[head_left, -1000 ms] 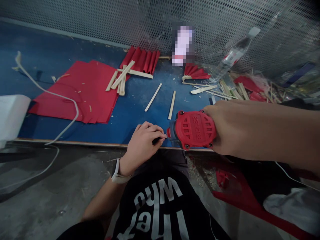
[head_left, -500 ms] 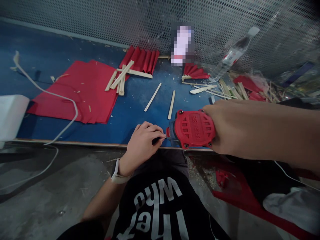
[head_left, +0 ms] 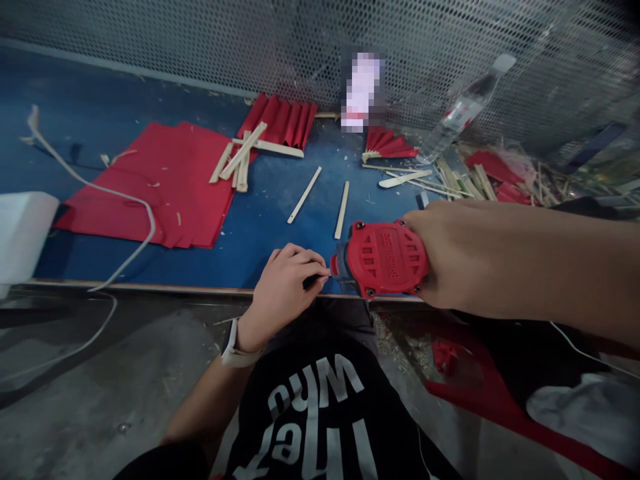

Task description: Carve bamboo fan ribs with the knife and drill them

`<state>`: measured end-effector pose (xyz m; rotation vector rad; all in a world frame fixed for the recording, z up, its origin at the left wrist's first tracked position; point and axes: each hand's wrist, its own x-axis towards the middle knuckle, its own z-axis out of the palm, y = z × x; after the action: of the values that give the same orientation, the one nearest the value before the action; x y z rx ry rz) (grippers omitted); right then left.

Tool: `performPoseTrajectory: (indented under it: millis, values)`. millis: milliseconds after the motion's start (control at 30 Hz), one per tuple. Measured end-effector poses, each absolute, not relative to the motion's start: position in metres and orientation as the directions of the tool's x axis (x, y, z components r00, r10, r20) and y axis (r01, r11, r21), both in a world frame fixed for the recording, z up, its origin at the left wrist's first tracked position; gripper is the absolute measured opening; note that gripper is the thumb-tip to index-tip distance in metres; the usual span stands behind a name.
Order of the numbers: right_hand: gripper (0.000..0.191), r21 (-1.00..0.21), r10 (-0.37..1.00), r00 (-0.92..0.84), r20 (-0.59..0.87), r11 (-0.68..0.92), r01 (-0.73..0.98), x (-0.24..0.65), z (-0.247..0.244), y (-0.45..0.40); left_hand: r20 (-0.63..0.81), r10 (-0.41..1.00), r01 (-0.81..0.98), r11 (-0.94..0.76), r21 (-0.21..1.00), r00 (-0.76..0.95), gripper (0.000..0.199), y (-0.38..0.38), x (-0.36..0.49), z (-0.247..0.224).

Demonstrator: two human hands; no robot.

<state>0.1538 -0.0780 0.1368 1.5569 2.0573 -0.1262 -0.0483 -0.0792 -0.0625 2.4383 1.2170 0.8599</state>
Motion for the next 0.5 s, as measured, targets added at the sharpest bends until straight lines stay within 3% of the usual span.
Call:
performPoseTrajectory:
  millis: [133,500]
  values:
    - [0.017,0.338,0.847,-0.118,-0.518,0.329,0.882,0.139,0.143,-0.076,0.395,0.791,0.622,-0.612,0.488,0.468,0.014,-0.079,-0.048,-0.063]
    - [0.025,0.324,0.842,-0.116,-0.527,0.325,0.888,0.142,0.142,-0.074,0.403,0.792,0.611,-0.610,0.505,0.458,0.015,-0.079,-0.048,-0.064]
